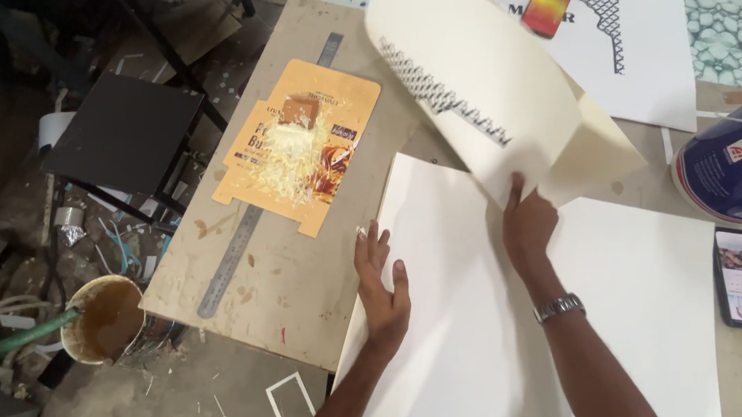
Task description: The person folds and aligns large sheets of white paper on a table, pressing along the edges to create creases and then unfolding them.
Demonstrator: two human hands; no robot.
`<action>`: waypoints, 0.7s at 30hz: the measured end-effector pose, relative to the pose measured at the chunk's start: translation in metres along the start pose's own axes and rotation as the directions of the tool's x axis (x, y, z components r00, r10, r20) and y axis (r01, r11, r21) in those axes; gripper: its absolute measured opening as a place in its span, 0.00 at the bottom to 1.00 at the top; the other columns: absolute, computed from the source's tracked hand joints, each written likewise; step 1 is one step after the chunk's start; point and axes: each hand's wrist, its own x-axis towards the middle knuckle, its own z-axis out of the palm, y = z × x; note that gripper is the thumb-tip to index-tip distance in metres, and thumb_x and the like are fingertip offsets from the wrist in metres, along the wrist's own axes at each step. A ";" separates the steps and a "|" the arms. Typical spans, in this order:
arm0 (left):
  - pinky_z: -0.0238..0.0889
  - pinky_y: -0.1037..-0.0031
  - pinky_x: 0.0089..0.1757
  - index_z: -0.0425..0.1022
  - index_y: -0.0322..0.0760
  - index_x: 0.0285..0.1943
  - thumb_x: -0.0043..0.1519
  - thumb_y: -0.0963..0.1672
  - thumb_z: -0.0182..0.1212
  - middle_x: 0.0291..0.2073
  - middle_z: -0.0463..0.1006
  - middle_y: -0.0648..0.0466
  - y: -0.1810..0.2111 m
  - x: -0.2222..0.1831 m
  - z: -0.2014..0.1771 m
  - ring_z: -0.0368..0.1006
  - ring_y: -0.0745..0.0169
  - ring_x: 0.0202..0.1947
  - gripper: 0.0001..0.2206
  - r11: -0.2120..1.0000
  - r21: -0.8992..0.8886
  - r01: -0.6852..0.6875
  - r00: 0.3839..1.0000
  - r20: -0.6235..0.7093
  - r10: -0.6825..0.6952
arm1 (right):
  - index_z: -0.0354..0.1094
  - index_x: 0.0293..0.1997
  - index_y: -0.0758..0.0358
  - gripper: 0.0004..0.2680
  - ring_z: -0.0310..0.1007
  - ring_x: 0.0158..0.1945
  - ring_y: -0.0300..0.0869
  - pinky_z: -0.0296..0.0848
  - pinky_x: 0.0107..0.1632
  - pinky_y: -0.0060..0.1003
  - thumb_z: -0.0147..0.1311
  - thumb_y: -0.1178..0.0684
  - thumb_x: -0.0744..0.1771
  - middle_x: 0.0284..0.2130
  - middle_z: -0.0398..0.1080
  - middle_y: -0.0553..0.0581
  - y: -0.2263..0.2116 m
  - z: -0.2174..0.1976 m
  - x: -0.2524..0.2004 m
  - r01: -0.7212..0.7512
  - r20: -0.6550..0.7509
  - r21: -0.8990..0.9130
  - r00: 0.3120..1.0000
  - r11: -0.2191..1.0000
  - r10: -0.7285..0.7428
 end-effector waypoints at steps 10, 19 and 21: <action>0.53 0.52 0.69 0.36 0.26 0.79 0.67 0.36 0.51 0.77 0.53 0.33 -0.006 -0.004 0.000 0.57 0.35 0.75 0.33 1.000 0.005 -0.006 1.000 -0.020 0.006 | 0.67 0.61 0.48 0.23 0.77 0.48 0.56 0.77 0.45 0.50 0.61 0.47 0.59 0.59 0.71 0.56 0.010 -0.018 -0.002 0.700 0.269 -0.263 0.714 0.664 -0.646; 0.56 0.52 0.67 0.37 0.27 0.79 0.67 0.37 0.53 0.77 0.54 0.32 -0.007 0.004 0.003 0.61 0.35 0.73 0.34 0.998 0.019 -0.060 0.998 -0.032 0.060 | 0.70 0.59 0.55 0.18 0.77 0.56 0.56 0.75 0.56 0.54 0.51 0.58 0.63 0.53 0.74 0.59 0.039 0.011 0.053 0.428 -0.168 -0.425 0.829 0.798 -0.534; 0.56 0.52 0.66 0.37 0.27 0.79 0.66 0.37 0.54 0.76 0.53 0.32 -0.008 -0.001 0.001 0.61 0.34 0.72 0.34 0.999 0.044 -0.018 0.999 -0.038 0.020 | 0.70 0.56 0.56 0.17 0.79 0.53 0.56 0.76 0.53 0.55 0.50 0.57 0.61 0.51 0.76 0.60 0.040 0.008 0.057 0.473 -0.294 -0.448 0.724 0.759 -0.624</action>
